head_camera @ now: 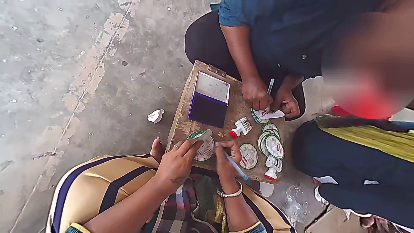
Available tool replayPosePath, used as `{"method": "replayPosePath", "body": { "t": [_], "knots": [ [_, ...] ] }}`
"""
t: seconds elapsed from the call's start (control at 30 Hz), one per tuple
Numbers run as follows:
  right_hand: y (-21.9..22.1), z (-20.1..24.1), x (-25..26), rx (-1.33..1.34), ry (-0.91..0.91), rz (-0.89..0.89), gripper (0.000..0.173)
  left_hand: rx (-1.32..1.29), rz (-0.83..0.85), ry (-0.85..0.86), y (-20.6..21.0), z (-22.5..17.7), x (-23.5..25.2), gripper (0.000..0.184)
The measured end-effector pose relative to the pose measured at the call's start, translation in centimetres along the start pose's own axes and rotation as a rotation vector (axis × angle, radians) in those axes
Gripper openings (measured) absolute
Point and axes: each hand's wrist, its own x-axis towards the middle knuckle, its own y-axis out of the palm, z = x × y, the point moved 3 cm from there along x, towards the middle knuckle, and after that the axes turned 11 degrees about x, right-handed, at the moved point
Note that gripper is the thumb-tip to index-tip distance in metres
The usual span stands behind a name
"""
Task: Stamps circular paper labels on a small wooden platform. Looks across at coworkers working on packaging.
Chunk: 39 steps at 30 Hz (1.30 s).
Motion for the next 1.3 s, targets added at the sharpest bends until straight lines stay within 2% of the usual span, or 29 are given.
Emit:
{"method": "replayPosePath", "body": {
  "t": [0.07,0.13,0.17,0.27,0.37,0.43,0.67,0.9,1.07,1.2,1.3],
  "knots": [
    [-0.5,0.0,0.0,-0.067,-0.020,-0.053,0.013,0.024,-0.008,0.041,0.0,0.0,-0.3,0.027],
    [-0.9,-0.5,0.0,-0.259,-0.071,-0.007,0.035,0.025,0.014,0.079,0.0,-0.1,-0.4,0.029],
    [-0.8,-0.6,-0.1,-0.336,-0.103,0.022,0.038,0.023,0.030,0.101,-0.1,-0.1,-0.4,0.028],
    [-0.3,-0.2,-0.4,-0.465,-0.126,0.061,0.034,0.023,0.095,0.187,-0.4,0.3,0.0,0.018],
    [-0.5,0.3,-1.2,-0.480,-0.107,0.030,0.037,-0.034,0.179,0.259,-0.8,0.7,0.4,0.029],
    [-0.6,0.5,-1.6,-0.475,-0.090,0.010,0.041,-0.075,0.197,0.283,-0.9,1.1,0.6,0.026],
    [-0.9,0.0,-1.6,-0.350,-0.028,-0.021,0.046,-0.193,0.220,0.208,-0.9,1.5,0.7,0.024],
    [-1.3,0.1,-1.5,-0.212,-0.011,-0.085,0.041,-0.310,0.247,0.042,-1.1,1.2,0.6,0.007],
    [-2.0,1.0,-1.5,-0.044,-0.109,-0.131,0.048,-0.405,0.411,-0.096,-1.4,1.9,1.7,0.022],
    [-2.3,1.5,-2.0,0.087,-0.214,-0.044,0.049,-0.443,0.394,-0.119,-1.4,2.3,1.7,0.019],
    [-1.9,2.2,-2.9,0.088,-0.195,0.025,0.048,-0.446,0.370,-0.133,-1.5,2.2,1.5,0.017]
  ]
}}
